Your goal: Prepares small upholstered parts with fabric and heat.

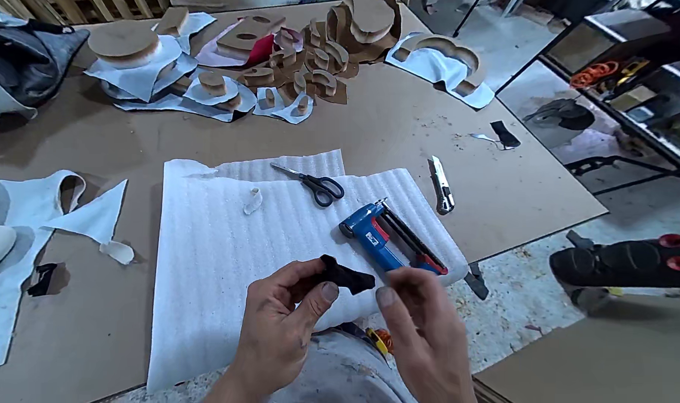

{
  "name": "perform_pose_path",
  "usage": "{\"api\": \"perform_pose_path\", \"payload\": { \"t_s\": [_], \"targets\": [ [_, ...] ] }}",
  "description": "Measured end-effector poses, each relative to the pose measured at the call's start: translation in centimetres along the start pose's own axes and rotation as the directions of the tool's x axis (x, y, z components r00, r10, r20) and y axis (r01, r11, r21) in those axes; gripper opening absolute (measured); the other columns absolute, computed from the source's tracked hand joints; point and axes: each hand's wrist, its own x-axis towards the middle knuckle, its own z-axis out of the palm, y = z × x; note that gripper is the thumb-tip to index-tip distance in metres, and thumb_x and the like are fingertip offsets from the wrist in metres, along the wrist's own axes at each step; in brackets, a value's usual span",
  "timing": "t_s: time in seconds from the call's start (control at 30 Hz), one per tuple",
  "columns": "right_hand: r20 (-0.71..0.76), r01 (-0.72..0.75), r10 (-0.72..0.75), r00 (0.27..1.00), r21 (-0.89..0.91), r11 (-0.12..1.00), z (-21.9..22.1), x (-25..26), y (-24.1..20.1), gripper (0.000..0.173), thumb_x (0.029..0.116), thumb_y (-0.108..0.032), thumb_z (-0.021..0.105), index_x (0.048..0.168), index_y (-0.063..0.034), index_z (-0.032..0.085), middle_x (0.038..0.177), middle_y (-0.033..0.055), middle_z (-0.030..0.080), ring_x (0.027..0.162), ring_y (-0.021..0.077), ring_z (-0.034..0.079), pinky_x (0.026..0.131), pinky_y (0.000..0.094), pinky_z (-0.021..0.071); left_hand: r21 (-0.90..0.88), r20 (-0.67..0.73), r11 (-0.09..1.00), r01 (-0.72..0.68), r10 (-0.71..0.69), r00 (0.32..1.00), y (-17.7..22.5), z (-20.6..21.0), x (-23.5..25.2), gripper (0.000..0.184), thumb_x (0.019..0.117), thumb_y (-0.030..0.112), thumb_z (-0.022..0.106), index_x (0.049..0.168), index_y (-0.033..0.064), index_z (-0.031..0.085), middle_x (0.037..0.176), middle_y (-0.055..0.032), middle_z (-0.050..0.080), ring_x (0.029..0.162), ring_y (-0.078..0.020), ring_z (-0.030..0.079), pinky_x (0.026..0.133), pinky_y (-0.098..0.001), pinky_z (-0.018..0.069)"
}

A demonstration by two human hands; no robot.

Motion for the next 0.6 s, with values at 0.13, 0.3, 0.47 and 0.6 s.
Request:
{"api": "perform_pose_path", "payload": {
  "t_s": [0.13,0.3,0.47,0.6],
  "targets": [
    [0.044,0.371,-0.389,0.920,-0.419,0.829,0.5,0.2,-0.7,0.028,0.0905,-0.032,0.073,0.116,-0.0207,0.075,0.106,0.0038,0.068,0.100,0.0150,0.063,0.081,0.0309,0.0530,-0.036,0.028,0.994,0.106,-0.105,0.994,0.0,0.0,-0.5,0.027,0.0949,0.016,0.073,0.113,-0.0046,0.073,0.096,-0.0122,0.076,0.083,-0.0173,0.074,0.077,-0.0303,0.0638],
    [0.113,0.477,-0.481,0.869,-0.446,0.757,0.2,1.2,-0.9,0.016,0.0991,-0.023,0.065,0.106,-0.0192,0.080,0.092,-0.0004,0.069,0.088,0.0104,0.064,0.074,0.0244,0.0532,0.059,0.121,0.996,0.068,-0.075,0.990,-0.1,-0.9,-0.4,0.030,0.0956,0.030,0.073,0.107,0.0018,0.075,0.093,-0.0057,0.075,0.079,-0.0113,0.071,0.074,-0.0259,0.0611],
    [-0.063,0.271,-0.292,0.954,-0.227,0.936,-0.3,1.0,-0.5,0.025,0.0964,-0.027,0.071,0.118,-0.0161,0.072,0.111,0.0028,0.067,0.093,0.0089,0.066,0.073,0.0241,0.0577,0.211,-0.001,0.953,-0.218,0.223,0.975,-1.0,-0.5,-0.8,0.021,0.0990,0.025,0.068,0.109,0.0072,0.073,0.098,-0.0034,0.075,0.087,-0.0124,0.073,0.079,-0.0302,0.0636],
    [0.291,-0.293,0.128,0.948,0.640,0.710,0.1,1.2,-0.2,0.034,0.1000,-0.036,0.065,0.119,-0.0081,0.070,0.102,0.0022,0.073,0.078,0.0081,0.068,0.063,0.0252,0.0590,0.573,0.172,0.554,-0.605,0.640,0.749,-1.5,-1.1,-0.9,0.019,0.1013,0.023,0.063,0.120,0.0189,0.065,0.116,0.0032,0.067,0.111,-0.0105,0.066,0.095,-0.0277,0.0574]
  ]
}}
